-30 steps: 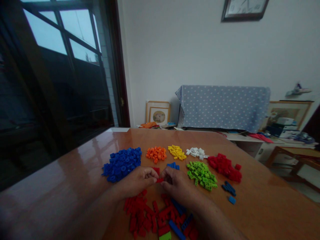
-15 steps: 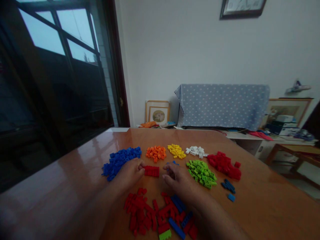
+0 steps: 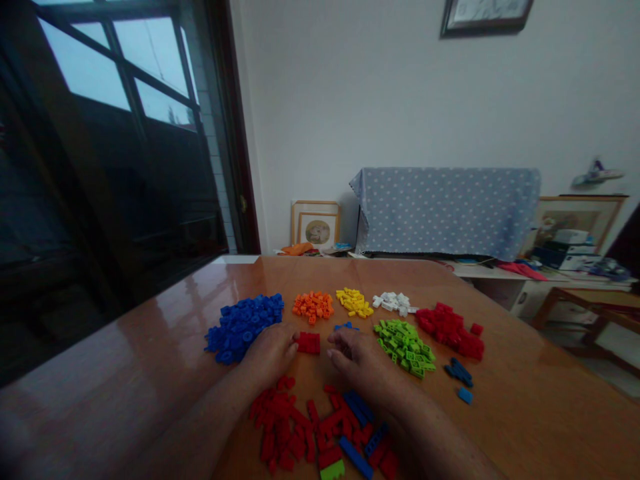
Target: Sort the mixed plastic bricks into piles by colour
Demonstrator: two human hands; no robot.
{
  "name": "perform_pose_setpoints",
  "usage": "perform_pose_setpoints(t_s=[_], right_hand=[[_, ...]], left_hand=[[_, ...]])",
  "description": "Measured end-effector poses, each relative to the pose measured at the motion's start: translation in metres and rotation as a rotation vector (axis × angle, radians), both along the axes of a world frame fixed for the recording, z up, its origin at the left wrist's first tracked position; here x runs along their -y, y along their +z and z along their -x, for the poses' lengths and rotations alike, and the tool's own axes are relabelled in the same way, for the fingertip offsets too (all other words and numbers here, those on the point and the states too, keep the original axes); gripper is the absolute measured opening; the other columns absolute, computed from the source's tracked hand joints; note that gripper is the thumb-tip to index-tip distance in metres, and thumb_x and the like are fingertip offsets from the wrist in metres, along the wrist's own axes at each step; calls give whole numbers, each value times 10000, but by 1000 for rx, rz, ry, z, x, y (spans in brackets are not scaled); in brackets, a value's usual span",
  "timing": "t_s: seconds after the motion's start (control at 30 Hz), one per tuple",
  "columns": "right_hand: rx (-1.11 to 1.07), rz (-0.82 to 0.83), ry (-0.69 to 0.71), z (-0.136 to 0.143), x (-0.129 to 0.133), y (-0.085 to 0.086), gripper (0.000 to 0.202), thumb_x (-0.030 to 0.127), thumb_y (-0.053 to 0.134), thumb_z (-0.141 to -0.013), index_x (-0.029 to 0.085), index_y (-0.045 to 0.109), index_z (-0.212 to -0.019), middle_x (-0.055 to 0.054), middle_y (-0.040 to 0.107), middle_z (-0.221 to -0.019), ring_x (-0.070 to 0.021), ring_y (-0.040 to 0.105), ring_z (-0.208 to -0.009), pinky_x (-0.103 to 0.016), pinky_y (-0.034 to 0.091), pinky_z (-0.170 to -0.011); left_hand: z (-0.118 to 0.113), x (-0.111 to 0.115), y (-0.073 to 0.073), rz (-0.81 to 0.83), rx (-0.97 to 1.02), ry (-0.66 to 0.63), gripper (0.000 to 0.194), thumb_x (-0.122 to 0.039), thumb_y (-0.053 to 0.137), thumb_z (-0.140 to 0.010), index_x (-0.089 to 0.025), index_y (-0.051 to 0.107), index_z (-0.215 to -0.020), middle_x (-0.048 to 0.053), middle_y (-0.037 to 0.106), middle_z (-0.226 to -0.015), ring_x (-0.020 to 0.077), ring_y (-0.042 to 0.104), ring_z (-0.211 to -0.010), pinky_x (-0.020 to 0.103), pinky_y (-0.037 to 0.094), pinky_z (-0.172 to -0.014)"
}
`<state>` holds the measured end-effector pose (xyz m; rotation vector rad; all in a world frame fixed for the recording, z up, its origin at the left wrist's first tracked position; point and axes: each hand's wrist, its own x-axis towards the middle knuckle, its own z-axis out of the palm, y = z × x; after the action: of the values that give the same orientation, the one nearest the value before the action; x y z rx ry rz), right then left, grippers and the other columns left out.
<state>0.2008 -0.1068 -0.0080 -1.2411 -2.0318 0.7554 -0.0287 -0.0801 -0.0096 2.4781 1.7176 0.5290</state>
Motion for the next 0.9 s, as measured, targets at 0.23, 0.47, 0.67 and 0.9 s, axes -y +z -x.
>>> perform_pose_setpoints(t_s=[0.23, 0.47, 0.67, 0.9], right_hand=[[42, -13, -12, 1, 2, 4, 159, 290, 529, -888, 194, 634, -957, -10, 635, -824, -158, 550, -720, -261, 376, -622], [82, -19, -3, -1, 4, 9, 137, 241, 507, -875, 187, 633, -878, 3, 596, -768, -145, 533, -706, -246, 366, -614], [188, 36, 99, 5, 15, 16, 90, 186, 533, -820, 190, 613, -779, 14, 592, -697, -127, 523, -648, -223, 321, -559], [348, 28, 159, 20, 32, 20, 166, 373, 649, -792, 217, 653, -732, 2, 632, -677, -126, 500, -576, -237, 257, -509]], left_hand=[[0, -2, 0, -28, -17, 7, 89, -186, 529, -851, -185, 615, -875, 88, 659, -970, 216, 597, -913, 310, 408, -795], [4, -6, -4, -60, -17, 17, 101, -209, 505, -864, -184, 603, -866, 93, 654, -953, 214, 592, -887, 302, 397, -761], [10, -2, 6, -25, 42, 37, 160, -236, 460, -902, -178, 605, -866, 87, 659, -896, 202, 599, -850, 282, 379, -723], [12, 8, 19, 4, 143, 10, 132, -207, 477, -874, -187, 607, -858, 55, 655, -853, 175, 586, -793, 258, 344, -661]])
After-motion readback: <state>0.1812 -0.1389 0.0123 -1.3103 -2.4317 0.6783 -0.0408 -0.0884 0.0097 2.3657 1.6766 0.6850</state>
